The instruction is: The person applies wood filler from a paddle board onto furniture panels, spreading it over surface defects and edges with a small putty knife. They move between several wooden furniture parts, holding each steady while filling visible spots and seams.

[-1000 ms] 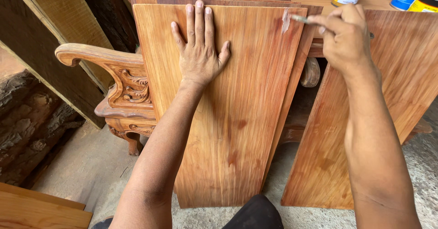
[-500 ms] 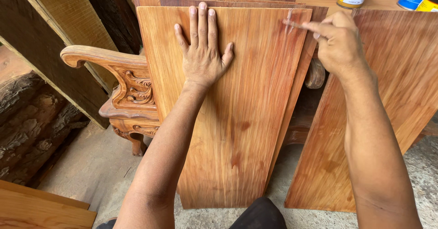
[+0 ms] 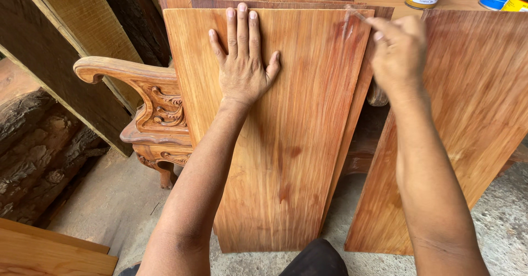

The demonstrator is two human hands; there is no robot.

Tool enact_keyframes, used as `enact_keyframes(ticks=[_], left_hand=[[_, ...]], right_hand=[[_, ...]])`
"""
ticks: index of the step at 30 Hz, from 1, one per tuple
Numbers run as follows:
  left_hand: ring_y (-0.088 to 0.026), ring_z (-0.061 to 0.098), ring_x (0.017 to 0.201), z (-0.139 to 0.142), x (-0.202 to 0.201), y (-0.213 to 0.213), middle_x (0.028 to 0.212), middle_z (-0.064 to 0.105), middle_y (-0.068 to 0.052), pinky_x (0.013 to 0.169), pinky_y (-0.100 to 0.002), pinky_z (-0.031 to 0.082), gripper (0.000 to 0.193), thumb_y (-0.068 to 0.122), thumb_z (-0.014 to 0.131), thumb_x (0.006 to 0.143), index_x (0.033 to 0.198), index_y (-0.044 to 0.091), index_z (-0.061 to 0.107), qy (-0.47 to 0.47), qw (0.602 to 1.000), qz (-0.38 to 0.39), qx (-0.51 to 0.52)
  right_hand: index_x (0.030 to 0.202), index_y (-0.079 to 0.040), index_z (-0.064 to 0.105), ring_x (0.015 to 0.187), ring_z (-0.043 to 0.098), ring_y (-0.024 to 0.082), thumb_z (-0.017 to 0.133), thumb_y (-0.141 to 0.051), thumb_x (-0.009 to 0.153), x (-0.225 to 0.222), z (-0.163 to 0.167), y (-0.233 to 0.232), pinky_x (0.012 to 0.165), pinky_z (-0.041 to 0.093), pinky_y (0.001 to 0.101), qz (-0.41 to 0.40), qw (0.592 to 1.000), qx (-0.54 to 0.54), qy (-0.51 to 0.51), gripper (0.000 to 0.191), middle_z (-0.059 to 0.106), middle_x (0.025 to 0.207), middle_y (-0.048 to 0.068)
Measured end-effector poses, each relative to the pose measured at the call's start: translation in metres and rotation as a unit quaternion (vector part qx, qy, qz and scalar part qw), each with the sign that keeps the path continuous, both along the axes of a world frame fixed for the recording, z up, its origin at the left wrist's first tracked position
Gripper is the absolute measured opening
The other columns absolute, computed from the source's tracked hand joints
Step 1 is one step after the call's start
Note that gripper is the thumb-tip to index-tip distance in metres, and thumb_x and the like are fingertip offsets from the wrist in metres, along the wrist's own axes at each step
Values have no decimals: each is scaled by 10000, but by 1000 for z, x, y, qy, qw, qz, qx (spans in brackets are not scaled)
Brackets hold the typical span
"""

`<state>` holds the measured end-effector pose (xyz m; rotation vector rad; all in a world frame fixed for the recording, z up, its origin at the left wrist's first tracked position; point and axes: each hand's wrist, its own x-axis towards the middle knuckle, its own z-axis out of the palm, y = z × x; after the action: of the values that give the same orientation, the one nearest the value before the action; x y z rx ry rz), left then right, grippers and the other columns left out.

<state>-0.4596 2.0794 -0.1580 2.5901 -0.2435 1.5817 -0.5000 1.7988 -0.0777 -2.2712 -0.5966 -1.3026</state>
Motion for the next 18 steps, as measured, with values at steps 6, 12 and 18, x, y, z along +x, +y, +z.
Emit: enact_keyframes(ticks=[6, 12, 18], left_hand=[[-325, 101, 1613, -1, 3, 1, 1730, 154, -170, 1259, -648, -27, 864, 570, 520, 1085, 1658, 6, 204, -9, 1000, -1, 3], [-325, 102, 1610, -3, 4, 2, 1727, 153, -175, 1257, -646, -30, 860, 565, 515, 1088, 1657, 4, 196, -8, 1000, 1, 3], [-330, 101, 1611, -2, 2, 2, 1728, 151, -176, 1258, -643, -34, 854, 564, 509, 1098, 1657, 2, 193, -3, 1000, -2, 0]], right_hand=[[1228, -159, 816, 967, 570, 203, 688, -24, 1045, 3, 3, 0, 809, 500, 328, -36, 999, -14, 3, 261, 592, 1031, 67], [1254, -146, 802, 965, 563, 182, 695, -39, 1067, 7, -7, -7, 808, 497, 323, -12, 1000, 12, 23, 240, 572, 1030, 43], [1282, -95, 787, 1057, 518, 192, 698, 8, 1028, 10, -24, -5, 894, 502, 319, 16, 998, 8, -54, 288, 526, 1098, 54]])
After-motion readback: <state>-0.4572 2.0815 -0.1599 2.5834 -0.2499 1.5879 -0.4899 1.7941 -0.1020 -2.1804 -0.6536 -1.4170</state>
